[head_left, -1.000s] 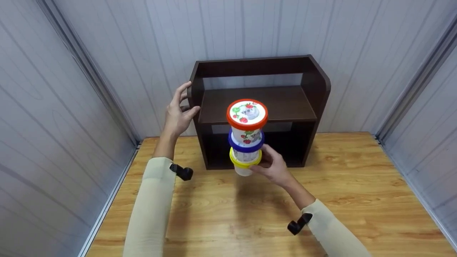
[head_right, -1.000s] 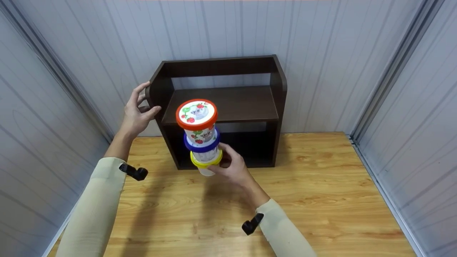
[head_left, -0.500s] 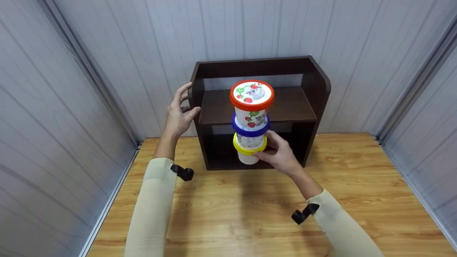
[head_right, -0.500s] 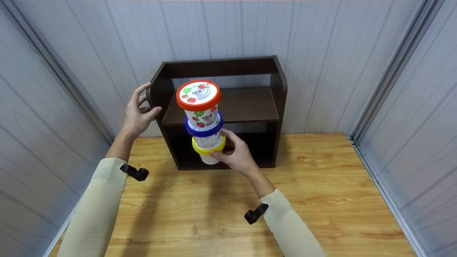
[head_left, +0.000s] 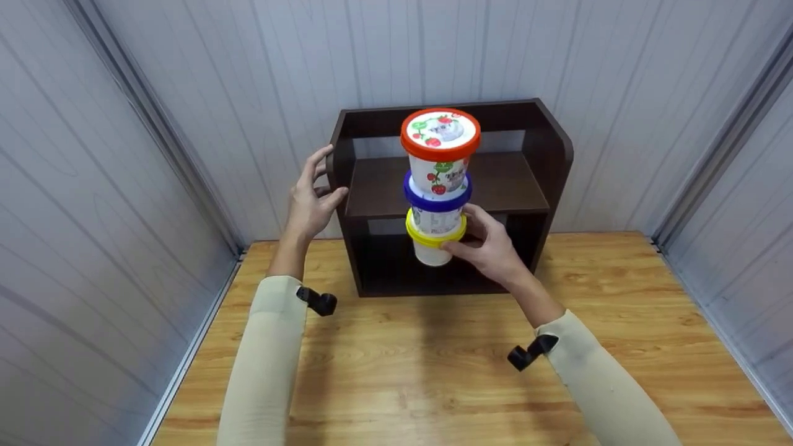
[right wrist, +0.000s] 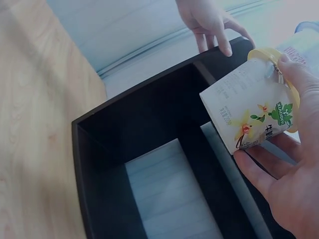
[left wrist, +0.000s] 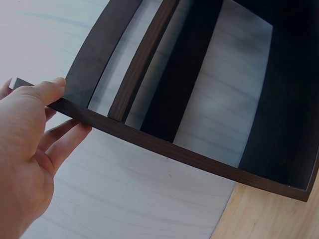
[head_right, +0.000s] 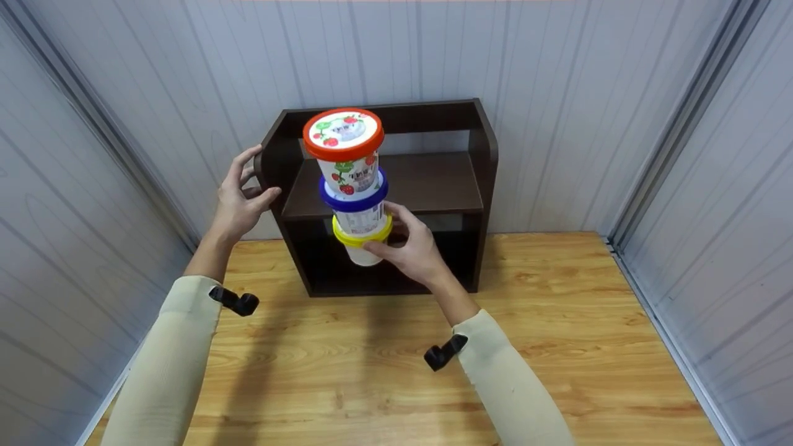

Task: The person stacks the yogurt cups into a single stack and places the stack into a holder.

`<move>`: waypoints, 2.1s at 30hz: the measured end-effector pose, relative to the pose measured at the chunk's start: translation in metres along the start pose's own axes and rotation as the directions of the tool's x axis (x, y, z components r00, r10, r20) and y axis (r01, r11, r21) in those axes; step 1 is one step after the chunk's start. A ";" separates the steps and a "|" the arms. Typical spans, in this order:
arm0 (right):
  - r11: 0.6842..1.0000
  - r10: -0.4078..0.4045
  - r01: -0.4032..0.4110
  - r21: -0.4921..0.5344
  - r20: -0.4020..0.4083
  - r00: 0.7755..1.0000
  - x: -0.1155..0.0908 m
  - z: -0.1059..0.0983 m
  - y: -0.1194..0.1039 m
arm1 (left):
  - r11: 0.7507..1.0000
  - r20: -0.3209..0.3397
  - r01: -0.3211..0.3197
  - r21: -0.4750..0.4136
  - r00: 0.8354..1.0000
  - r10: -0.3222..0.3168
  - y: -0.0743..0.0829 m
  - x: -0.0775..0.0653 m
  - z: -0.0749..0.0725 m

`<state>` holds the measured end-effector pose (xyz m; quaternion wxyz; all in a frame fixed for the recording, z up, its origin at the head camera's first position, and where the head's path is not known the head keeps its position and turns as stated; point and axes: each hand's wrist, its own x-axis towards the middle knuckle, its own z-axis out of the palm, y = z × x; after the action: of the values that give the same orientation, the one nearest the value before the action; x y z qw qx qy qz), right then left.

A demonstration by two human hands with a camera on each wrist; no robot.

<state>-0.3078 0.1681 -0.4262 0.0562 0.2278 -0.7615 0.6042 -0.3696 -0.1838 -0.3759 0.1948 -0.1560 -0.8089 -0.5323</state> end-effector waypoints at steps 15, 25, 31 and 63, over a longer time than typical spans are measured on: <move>0.997 -0.055 0.058 0.057 -0.048 0.997 0.029 -0.013 -0.022 | 1.000 -0.011 -0.016 -0.019 1.000 0.016 0.000 0.000 0.002; 0.997 -0.044 0.048 0.054 -0.068 0.997 0.047 -0.018 -0.029 | 1.000 -0.011 -0.014 -0.005 1.000 0.014 0.002 -0.001 0.002; 0.997 -0.022 0.027 0.072 -0.079 0.997 0.054 -0.021 -0.027 | 1.000 -0.005 -0.018 0.003 1.000 0.018 0.002 -0.001 0.003; 0.998 0.056 -0.052 0.026 -0.165 0.985 0.077 -0.022 -0.019 | 1.000 -0.005 -0.027 -0.006 1.000 0.027 0.004 -0.004 0.004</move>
<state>-0.3723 0.1643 -0.3756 0.1007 0.1565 -0.7536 0.6304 -0.3648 -0.1783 -0.3760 0.2035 -0.1661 -0.8048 -0.5322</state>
